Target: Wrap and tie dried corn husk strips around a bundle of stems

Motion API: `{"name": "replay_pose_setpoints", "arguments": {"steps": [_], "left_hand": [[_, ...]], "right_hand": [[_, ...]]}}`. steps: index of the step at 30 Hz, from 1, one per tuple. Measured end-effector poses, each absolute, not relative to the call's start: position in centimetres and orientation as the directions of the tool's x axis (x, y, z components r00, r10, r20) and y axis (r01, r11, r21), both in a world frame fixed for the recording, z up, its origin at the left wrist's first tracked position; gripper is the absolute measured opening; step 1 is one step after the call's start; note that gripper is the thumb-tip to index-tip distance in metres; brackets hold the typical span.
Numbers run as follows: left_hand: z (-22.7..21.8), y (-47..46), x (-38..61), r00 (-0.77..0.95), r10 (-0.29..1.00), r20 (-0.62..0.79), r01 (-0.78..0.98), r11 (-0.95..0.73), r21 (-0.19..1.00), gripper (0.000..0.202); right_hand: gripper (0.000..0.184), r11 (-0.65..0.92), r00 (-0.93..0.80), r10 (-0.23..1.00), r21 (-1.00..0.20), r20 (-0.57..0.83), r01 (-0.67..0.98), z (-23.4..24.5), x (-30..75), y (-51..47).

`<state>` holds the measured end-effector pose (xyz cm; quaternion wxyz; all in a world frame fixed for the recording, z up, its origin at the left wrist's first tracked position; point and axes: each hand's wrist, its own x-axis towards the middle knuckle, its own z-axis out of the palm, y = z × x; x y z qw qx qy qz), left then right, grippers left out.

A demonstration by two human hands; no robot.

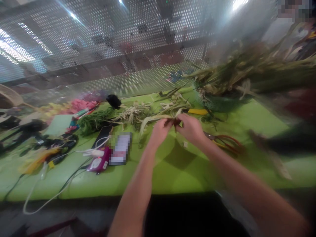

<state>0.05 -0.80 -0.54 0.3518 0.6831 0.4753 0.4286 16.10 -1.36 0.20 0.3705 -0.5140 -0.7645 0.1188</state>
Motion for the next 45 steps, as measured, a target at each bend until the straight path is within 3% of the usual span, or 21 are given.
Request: {"name": "replay_pose_setpoints", "arguments": {"steps": [3, 6, 10, 14, 19, 23, 27, 33, 38, 42, 45], "left_hand": [[-0.4, -0.9, 0.5, 0.135, 0.939, 0.316, 0.376, -0.344, 0.861, 0.013], [-0.3, -1.0, 0.9, 0.109, 0.929, 0.353, 0.365, -0.367, 0.855, 0.014], [-0.7, -0.9, 0.9, 0.017, 0.933, 0.359, 0.334, -0.344, 0.878, 0.013], [-1.3, -0.6, 0.8, -0.005, 0.964, 0.265, 0.234, -0.256, 0.938, 0.014], [-1.4, -0.8, 1.1, 0.106, 0.964, 0.244, 0.113, -0.255, 0.960, 0.018], [-1.4, -0.7, 1.1, 0.148, 0.954, 0.260, 0.150, -0.282, 0.948, 0.019], [-1.4, -0.4, 0.8, 0.117, 0.972, 0.202, 0.187, -0.221, 0.957, 0.021], [-0.8, -0.8, 0.8, 0.057, 0.968, 0.245, 0.272, -0.251, 0.929, 0.022], [-0.9, -0.6, 0.4, 0.036, 0.975, 0.220, 0.107, -0.222, 0.969, 0.026], [-1.1, -0.4, 0.1, 0.123, 0.981, 0.149, -0.026, -0.147, 0.989, 0.024], [-1.0, -0.4, 0.1, 0.182, 0.973, 0.145, 0.003, -0.148, 0.989, 0.024]], "right_hand": [[0.006, 0.414, -0.212, 0.909, -0.723, 0.358, 0.553, 0.4, 16.1, -1.2], [0.011, 0.281, -0.217, 0.952, -0.905, 0.218, 0.321, 0.2, 16.1, -0.9], [0.014, 0.150, -0.212, 0.969, -0.983, 0.125, 0.110, -0.3, 16.0, -0.4], [0.007, 0.188, -0.192, 0.968, -0.972, 0.160, 0.141, -0.4, 16.2, -0.1], [0.011, 0.383, -0.159, 0.924, -0.839, 0.349, 0.387, -0.2, 16.4, -0.4], [0.016, 0.515, -0.202, 0.851, -0.698, 0.484, 0.497, 0.0, 16.4, -0.8], [0.020, 0.557, -0.237, 0.825, -0.667, 0.514, 0.495, 0.2, 16.4, -0.9], [0.020, 0.502, -0.172, 0.857, -0.712, 0.486, 0.491, 0.2, 16.6, -0.7], [0.023, 0.403, -0.103, 0.910, -0.797, 0.402, 0.449, 0.1, 16.8, -0.5], [0.027, 0.287, -0.147, 0.956, -0.913, 0.253, 0.290, 0.1, 16.5, -0.4], [0.035, 0.155, -0.195, 0.972, -0.981, 0.131, 0.116, 0.2, 16.3, -0.2]]}}
